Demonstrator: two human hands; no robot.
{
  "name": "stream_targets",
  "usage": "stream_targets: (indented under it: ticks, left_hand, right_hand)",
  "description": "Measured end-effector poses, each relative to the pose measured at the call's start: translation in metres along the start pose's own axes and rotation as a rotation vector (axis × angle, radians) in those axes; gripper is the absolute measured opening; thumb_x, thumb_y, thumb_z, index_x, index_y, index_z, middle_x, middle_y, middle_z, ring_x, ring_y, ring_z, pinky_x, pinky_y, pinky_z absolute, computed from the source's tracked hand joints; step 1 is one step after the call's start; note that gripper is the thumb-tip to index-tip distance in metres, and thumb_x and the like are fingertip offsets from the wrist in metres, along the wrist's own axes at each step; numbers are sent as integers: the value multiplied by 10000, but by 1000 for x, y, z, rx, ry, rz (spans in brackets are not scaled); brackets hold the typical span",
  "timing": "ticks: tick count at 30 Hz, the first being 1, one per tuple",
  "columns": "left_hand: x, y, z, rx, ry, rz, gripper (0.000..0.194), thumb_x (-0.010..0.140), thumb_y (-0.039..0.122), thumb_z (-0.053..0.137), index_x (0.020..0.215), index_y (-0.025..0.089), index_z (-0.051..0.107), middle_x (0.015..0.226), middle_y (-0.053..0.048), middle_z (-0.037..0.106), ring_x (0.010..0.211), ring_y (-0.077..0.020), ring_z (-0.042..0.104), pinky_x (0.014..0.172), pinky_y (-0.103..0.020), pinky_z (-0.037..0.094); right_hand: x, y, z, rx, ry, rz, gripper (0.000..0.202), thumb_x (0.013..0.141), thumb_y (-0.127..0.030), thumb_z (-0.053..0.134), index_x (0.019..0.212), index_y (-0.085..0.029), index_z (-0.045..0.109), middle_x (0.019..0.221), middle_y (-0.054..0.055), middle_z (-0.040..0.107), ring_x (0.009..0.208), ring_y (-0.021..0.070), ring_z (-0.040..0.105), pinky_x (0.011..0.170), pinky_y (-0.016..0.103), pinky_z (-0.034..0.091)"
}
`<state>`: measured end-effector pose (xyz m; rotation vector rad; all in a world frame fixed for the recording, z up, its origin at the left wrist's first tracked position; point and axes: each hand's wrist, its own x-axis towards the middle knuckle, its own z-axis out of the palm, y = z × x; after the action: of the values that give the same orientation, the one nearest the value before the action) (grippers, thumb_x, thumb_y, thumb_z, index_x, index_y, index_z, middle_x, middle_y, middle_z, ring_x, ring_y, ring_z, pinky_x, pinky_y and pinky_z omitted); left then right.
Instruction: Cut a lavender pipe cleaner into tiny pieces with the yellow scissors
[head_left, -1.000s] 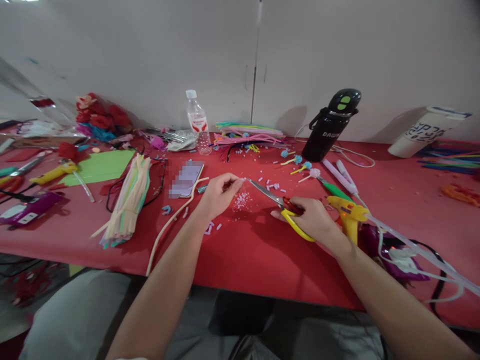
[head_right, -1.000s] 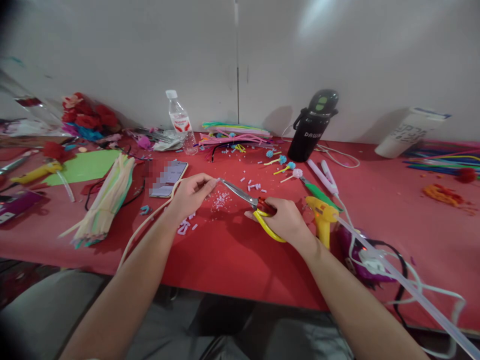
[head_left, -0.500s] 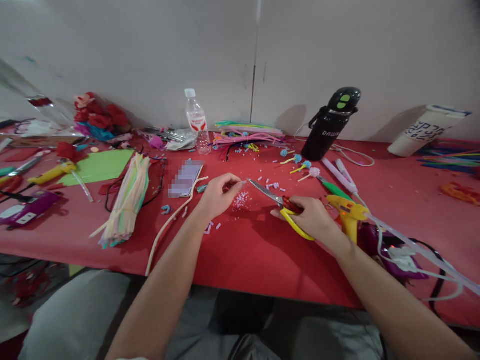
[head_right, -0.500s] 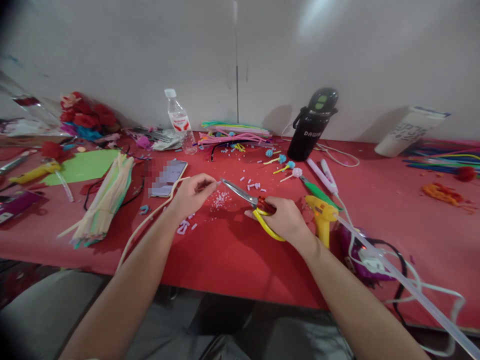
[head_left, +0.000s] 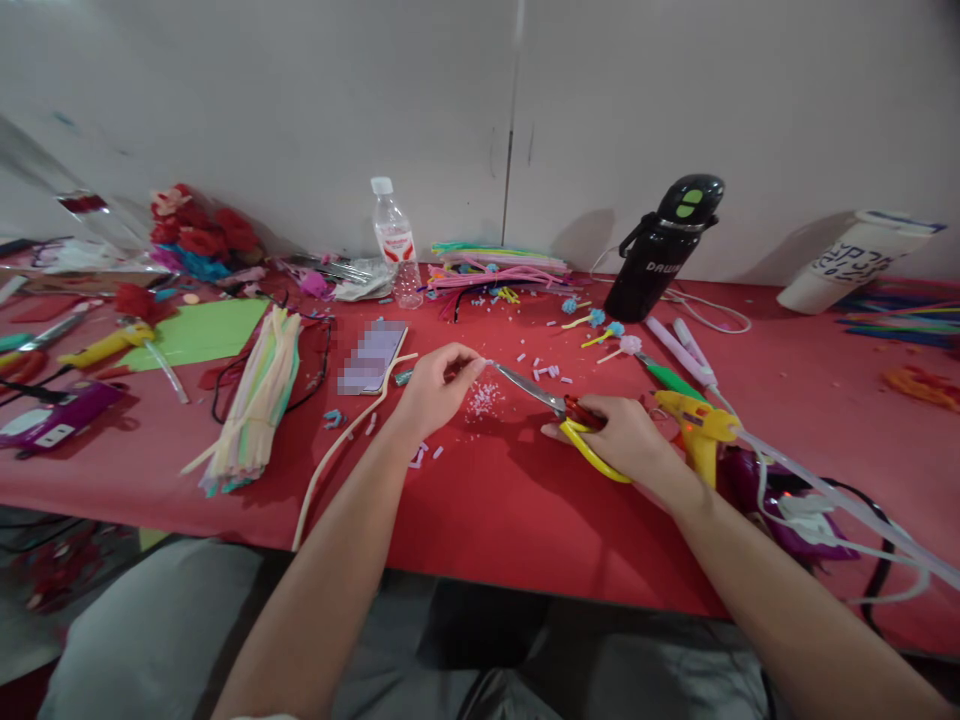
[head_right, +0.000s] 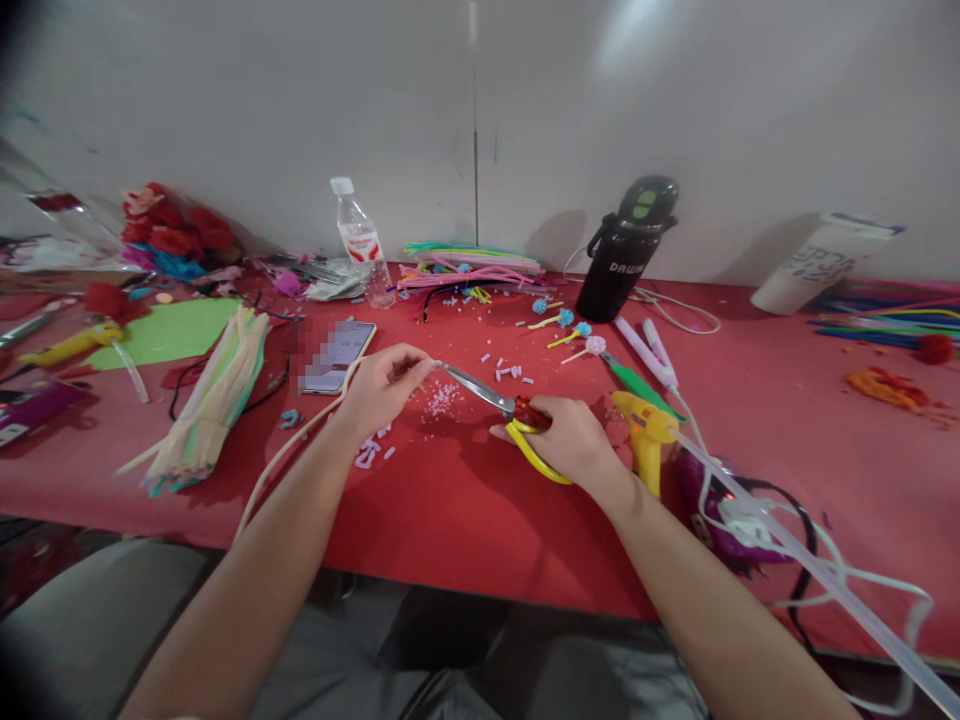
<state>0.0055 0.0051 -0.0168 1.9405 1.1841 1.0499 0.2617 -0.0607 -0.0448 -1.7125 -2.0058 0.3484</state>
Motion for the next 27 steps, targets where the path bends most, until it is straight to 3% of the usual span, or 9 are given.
stream_targets:
  ticks: [11, 27]
  left_hand:
    - [0, 4, -4, 70, 22, 22, 204, 844, 349, 576, 826, 155, 634, 744, -27, 653, 640, -107, 548, 618, -215, 425]
    - [0, -6, 0, 45, -1, 86, 200, 856, 350, 560, 841, 164, 630, 764, -19, 651, 689, -116, 570, 648, -228, 448]
  right_hand:
    - [0, -5, -4, 34, 63, 26, 511, 685, -582, 650, 571, -190, 343, 527, -53, 300, 519, 85, 243, 438, 219, 219]
    - [0, -3, -4, 23, -7, 40, 559, 666, -663, 630, 552, -186, 361, 508, -52, 333, 522, 90, 237, 448, 221, 229]
